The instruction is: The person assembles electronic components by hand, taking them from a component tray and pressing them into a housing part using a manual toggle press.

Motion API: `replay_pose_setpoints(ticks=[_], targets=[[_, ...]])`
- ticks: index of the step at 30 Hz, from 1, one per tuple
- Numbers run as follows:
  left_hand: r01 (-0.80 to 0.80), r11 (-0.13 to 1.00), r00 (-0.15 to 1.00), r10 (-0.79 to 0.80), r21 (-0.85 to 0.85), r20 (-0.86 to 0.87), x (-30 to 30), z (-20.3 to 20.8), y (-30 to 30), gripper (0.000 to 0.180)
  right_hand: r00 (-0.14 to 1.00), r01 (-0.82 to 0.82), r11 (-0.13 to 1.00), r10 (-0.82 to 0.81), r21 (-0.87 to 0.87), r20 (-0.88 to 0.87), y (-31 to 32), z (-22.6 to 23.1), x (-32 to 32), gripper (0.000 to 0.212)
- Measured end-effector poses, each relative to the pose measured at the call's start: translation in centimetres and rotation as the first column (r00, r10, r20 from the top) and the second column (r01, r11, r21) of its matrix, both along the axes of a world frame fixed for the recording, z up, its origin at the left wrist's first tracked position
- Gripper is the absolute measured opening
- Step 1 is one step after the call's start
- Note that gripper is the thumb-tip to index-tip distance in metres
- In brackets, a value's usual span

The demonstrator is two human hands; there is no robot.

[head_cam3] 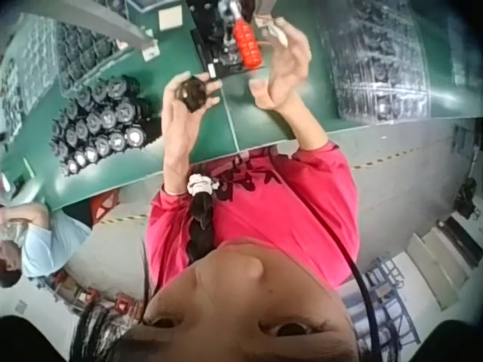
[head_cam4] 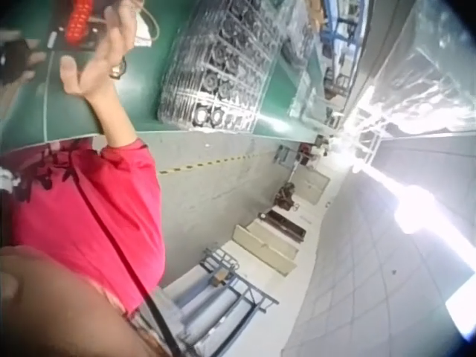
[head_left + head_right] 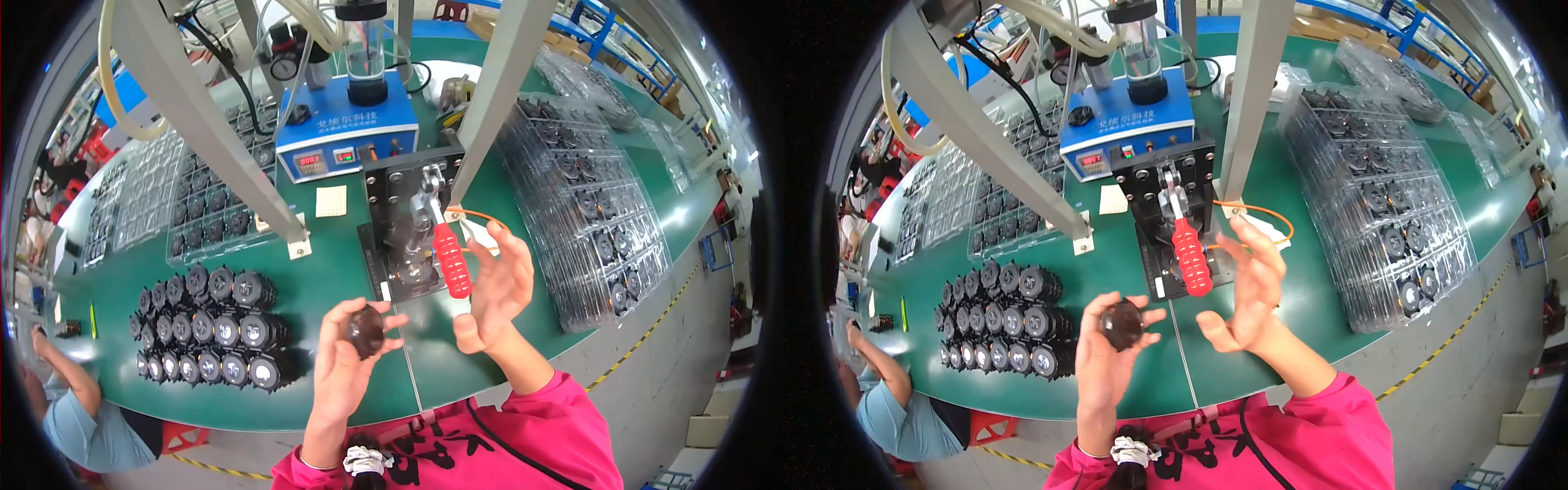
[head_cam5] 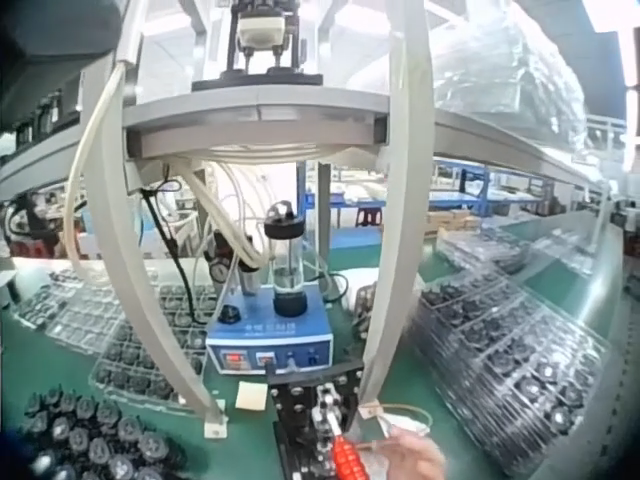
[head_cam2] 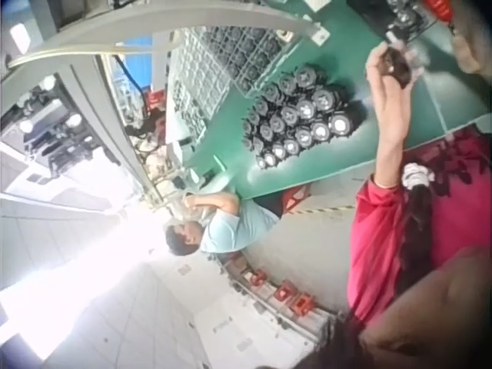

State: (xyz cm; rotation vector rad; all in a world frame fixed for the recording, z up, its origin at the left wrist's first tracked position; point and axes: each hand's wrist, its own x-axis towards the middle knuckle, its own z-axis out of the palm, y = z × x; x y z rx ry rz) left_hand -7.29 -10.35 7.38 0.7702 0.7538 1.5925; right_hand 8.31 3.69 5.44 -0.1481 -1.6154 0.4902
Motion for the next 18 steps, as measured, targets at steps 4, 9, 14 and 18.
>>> replay_pose_setpoints(ticks=[4, 9, 14, 18], targets=[[0.125, 0.992, 0.992, -0.125, -0.021, 0.003, 0.6, -0.4, 0.3, 0.053, 0.983, 0.006, 0.985, -0.037, 0.173, 0.178, 2.1, 0.7, -0.8, 0.056], [0.133, 0.986, 0.990, -0.136, -0.102, -0.024, 0.8, -0.4, 0.5, 0.055, 0.976, 0.006, 0.975, -0.054, 0.220, 0.212, 4.0, 5.3, -0.1, 0.037], [0.014, 0.999, 0.970, -0.025, -0.048, -0.243, 0.8, -0.5, 0.9, 0.055, 0.962, -0.113, 0.792, 0.239, -0.600, 0.134, 5.7, 12.4, -3.2, 0.039], [-0.136, 0.990, 0.779, 0.082, -0.040, -0.621, 0.5, 0.6, 0.8, 0.055, 0.951, 0.215, 0.923, -0.123, -0.318, 0.285, 3.3, 6.6, -0.3, 0.011]])
